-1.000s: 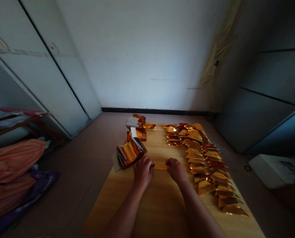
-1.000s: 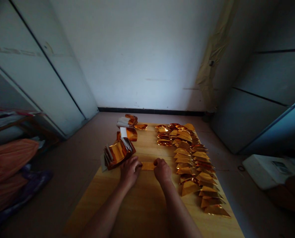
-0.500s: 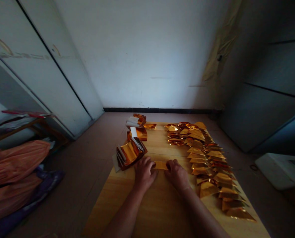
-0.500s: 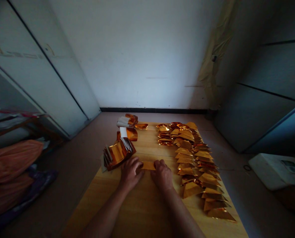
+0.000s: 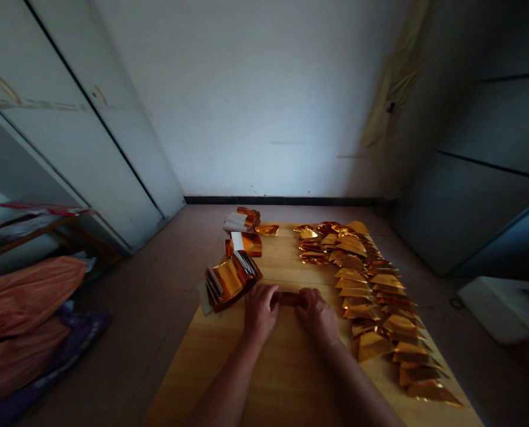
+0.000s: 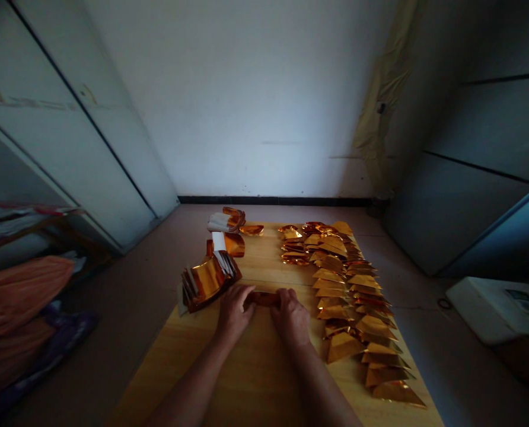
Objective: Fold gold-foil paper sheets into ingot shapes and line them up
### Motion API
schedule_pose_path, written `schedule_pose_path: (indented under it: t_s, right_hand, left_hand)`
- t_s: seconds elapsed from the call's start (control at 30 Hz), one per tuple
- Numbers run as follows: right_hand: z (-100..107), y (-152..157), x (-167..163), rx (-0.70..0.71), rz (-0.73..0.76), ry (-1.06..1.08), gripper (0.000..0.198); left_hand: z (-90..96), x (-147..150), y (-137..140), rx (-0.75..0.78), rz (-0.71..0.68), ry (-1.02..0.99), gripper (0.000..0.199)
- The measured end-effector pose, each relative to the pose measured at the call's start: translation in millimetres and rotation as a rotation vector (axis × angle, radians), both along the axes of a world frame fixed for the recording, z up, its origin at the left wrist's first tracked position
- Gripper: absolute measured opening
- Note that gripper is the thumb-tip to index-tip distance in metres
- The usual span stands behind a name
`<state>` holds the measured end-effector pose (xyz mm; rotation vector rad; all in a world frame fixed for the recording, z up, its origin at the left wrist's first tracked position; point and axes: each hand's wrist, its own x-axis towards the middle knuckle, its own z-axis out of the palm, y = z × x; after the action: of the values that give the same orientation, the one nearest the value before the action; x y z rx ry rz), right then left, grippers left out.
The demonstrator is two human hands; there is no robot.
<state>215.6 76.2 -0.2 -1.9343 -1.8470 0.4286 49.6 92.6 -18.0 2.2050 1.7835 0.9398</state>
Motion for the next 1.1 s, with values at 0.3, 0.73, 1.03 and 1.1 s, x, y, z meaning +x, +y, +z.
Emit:
schedule_pose_path:
  t_s: [0.3,0.73,1.03,1.1]
  right_hand:
    - [8,-5,1,0.074,0.025,0.059,0.018]
    - [-6,-7,3,0.287,0.085,-0.145,0.029]
    - [1,-7,1,0.436,0.159,-0.178,0.016]
    - [1,-7,-1,0.436,0.193,-0.172,0.013]
  left_hand:
    - [3.6,-2,-5,0.084,-0.049,0.012,0.024]
    - [-5.0,0,-4,0.129,-0.103,0.141,0.046]
    - [1.9,2,-8,0.248,-0.099,0.132,0.029]
    - [5.7,3,-9,0.238,-0.077,0.132,0.023]
